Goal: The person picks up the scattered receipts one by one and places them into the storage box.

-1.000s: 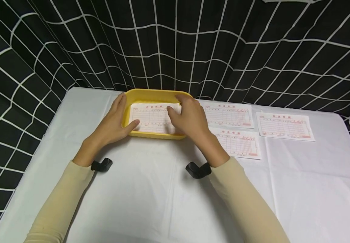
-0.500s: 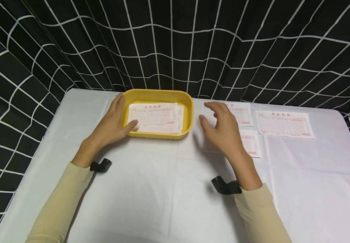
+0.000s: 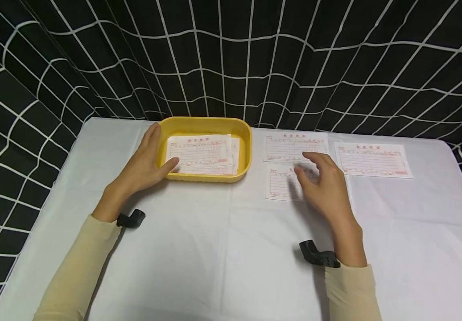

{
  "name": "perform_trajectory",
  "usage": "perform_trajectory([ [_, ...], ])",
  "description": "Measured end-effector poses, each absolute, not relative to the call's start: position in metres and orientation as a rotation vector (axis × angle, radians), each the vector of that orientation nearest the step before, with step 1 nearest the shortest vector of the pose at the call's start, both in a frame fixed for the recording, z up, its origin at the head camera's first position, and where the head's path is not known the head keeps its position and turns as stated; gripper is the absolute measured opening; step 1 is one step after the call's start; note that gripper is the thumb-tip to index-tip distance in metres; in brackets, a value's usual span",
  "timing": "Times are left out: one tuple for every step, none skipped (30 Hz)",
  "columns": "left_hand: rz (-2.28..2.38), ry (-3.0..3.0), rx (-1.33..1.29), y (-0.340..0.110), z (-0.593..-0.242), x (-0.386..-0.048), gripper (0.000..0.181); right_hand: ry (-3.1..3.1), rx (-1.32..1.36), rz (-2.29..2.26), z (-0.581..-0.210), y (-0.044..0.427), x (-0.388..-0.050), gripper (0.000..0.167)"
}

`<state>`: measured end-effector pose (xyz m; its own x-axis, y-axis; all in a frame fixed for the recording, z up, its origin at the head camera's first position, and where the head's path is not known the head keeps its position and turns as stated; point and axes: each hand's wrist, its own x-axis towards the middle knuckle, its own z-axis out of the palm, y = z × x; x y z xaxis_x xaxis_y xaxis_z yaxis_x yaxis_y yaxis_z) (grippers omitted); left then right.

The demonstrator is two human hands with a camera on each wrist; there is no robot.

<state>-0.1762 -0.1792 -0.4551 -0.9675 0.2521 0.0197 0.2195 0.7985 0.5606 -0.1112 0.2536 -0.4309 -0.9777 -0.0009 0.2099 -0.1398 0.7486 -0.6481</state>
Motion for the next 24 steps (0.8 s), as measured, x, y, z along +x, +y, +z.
perform_trajectory([
  [0.906, 2.923, 0.39, -0.178, -0.456, -0.177, 0.106, -2.757, 0.105, 1.032, -0.433, 0.257, -0.11, 0.042],
  [0.908, 2.919, 0.396, -0.178, -0.456, -0.177, 0.106, -2.76, 0.105, 1.02, -0.436, 0.26, -0.109, 0.042],
  [0.909, 2.918, 0.403, -0.177, -0.457, -0.178, 0.106, -2.763, 0.108, 1.01, -0.438, 0.264, -0.108, 0.042],
  [0.909, 2.918, 0.408, -0.176, -0.457, -0.178, 0.106, -2.767, 0.11, 1.005, -0.44, 0.267, -0.108, 0.042],
  [0.906, 2.918, 0.411, -0.175, -0.457, -0.179, 0.105, -2.769, 0.112, 0.998, -0.442, 0.27, -0.107, 0.042],
  [0.901, 2.921, 0.413, -0.175, -0.457, -0.179, 0.105, -2.773, 0.113, 0.993, -0.443, 0.273, -0.107, 0.041],
  [0.9, 2.921, 0.415, -0.174, -0.457, -0.179, 0.105, -2.783, 0.109, 0.983, -0.444, 0.276, -0.107, 0.041],
  [0.898, 2.922, 0.415, -0.174, -0.457, -0.179, 0.105, -2.794, 0.098, 0.971, -0.445, 0.279, -0.106, 0.04],
  [0.896, 2.924, 0.416, -0.174, -0.457, -0.18, 0.105, -2.803, 0.084, 0.961, -0.446, 0.282, -0.106, 0.04],
  [0.892, 2.924, 0.412, -0.174, -0.457, -0.179, 0.105, -2.812, 0.07, 0.951, -0.447, 0.285, -0.105, 0.04],
  [0.887, 2.927, 0.409, -0.174, -0.456, -0.179, 0.105, -2.82, 0.059, 0.937, -0.448, 0.287, -0.105, 0.04],
  [0.884, 2.929, 0.405, -0.175, -0.456, -0.179, 0.105, -2.83, 0.049, 0.923, -0.449, 0.29, -0.104, 0.041],
  [0.882, 2.929, 0.402, -0.175, -0.456, -0.179, 0.105, -2.842, 0.043, 0.911, -0.451, 0.293, -0.103, 0.041],
  [0.881, 2.93, 0.401, -0.176, -0.455, -0.179, 0.105, -2.846, 0.042, 0.906, -0.452, 0.295, -0.102, 0.042],
  [0.882, 2.931, 0.401, -0.176, -0.455, -0.178, 0.105, -2.855, 0.041, 0.9, -0.453, 0.297, -0.101, 0.043],
  [0.884, 2.931, 0.401, -0.177, -0.455, -0.178, 0.105, -2.87, 0.039, 0.89, -0.454, 0.299, -0.1, 0.045],
  [0.886, 2.931, 0.401, -0.177, -0.455, -0.178, 0.105, -2.889, 0.039, 0.882, -0.455, 0.301, -0.1, 0.047],
  [0.89, 2.929, 0.4, -0.178, -0.454, -0.177, 0.105, -2.91, 0.04, 0.876, -0.455, 0.302, -0.099, 0.049],
  [0.892, 2.928, 0.4, -0.178, -0.454, -0.177, 0.105, -2.931, 0.042, 0.867, -0.456, 0.303, -0.099, 0.051],
  [0.894, 2.927, 0.399, -0.179, -0.454, -0.176, 0.105, -2.944, 0.049, 0.861, -0.457, 0.303, -0.098, 0.053],
  [0.896, 2.926, 0.396, -0.179, -0.454, -0.176, 0.105, -2.96, 0.05, 0.851, -0.458, 0.303, -0.099, 0.054],
  [0.896, 2.926, 0.394, -0.179, -0.454, -0.175, 0.105, -2.971, 0.049, 0.839, -0.459, 0.303, -0.099, 0.055],
  [0.899, 2.927, 0.393, -0.18, -0.454, -0.175, 0.105, -2.975, 0.048, 0.826, -0.46, 0.303, -0.099, 0.055],
  [0.9, 2.928, 0.393, -0.18, -0.454, -0.175, 0.105, -2.975, 0.047, 0.812, -0.46, 0.302, -0.099, 0.055],
])
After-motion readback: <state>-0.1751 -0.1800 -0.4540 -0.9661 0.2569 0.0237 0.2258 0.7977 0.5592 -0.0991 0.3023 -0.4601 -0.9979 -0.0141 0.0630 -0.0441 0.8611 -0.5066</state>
